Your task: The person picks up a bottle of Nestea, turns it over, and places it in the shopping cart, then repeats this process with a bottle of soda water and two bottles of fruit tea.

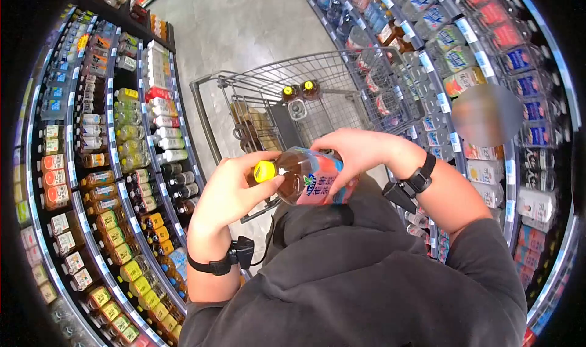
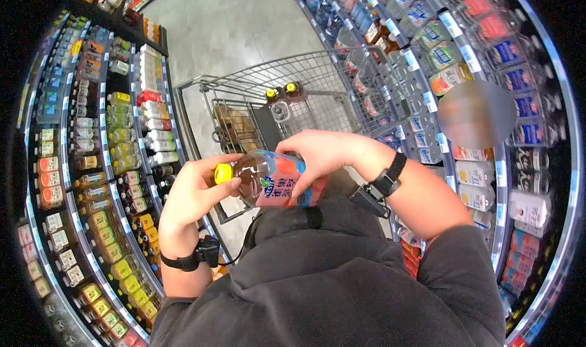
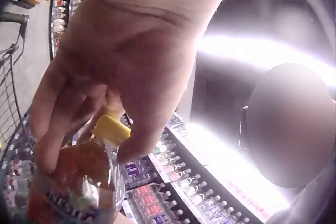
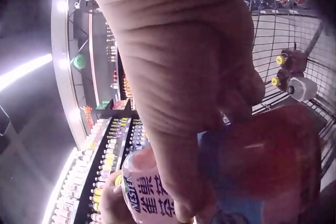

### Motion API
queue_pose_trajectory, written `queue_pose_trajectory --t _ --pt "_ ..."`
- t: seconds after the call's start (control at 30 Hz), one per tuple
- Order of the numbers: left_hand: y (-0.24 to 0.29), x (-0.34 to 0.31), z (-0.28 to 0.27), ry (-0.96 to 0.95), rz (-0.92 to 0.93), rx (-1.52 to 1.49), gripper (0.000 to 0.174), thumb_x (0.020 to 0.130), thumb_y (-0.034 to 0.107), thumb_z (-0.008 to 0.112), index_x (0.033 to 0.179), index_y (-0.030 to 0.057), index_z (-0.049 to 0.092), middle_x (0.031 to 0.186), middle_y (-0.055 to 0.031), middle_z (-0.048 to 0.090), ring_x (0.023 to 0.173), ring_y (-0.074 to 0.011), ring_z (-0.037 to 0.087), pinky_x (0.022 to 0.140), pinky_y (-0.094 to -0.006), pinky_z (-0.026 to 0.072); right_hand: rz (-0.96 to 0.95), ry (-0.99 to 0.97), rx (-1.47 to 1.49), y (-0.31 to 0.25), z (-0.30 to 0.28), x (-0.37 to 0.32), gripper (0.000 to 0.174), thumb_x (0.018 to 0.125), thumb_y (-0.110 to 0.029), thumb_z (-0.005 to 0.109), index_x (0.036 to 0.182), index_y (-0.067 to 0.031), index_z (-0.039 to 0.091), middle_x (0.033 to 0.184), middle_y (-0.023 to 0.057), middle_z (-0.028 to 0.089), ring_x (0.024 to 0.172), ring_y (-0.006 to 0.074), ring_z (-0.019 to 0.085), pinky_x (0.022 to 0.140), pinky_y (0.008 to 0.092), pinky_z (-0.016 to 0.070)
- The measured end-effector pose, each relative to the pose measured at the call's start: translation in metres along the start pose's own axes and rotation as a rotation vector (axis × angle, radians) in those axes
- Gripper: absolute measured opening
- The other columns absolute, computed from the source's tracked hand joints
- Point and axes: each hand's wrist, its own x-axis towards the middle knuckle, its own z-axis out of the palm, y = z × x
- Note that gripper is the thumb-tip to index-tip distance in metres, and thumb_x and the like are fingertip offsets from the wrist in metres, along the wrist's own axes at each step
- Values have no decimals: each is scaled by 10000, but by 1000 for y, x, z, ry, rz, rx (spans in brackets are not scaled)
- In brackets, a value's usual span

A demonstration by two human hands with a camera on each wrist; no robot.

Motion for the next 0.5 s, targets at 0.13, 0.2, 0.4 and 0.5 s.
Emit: queue_pose_trajectory --t 0.13,0.2,0.4,0.5 --pt "7 -11 14 154 66 -305 415 914 204 816 1237 -17 677 843 -31 717 699 -49 607 635 -240 492 45 135 215 -8 34 -34 670 667 -311 979 1182 -18 666 1048 110 740 1016 185 707 852 368 573" --pt "2 -9 24 71 132 -351 442 921 207 810 1268 -21 658 866 -17 699 695 -50 578 632 -244 485 137 166 399 -24 50 -57 654 706 -158 960 1260 -19 642 1147 75 744 1108 153 675 983 333 533" --pt "24 -10 60 -308 77 -472 720 924 375 803 1452 -17 511 1015 -77 696 841 -115 639 755 -294 541 82 399 768 -32 96 -111 637 777 -114 915 1323 -13 603 1221 67 723 1136 145 672 1027 338 524" --pt "33 -6 89 -357 214 -403 805 903 396 812 1484 -21 441 1294 -185 658 1207 -221 621 1036 -364 501 76 519 914 -33 115 -136 591 820 -115 880 1329 -4 600 1236 80 712 1128 153 679 1011 335 537"
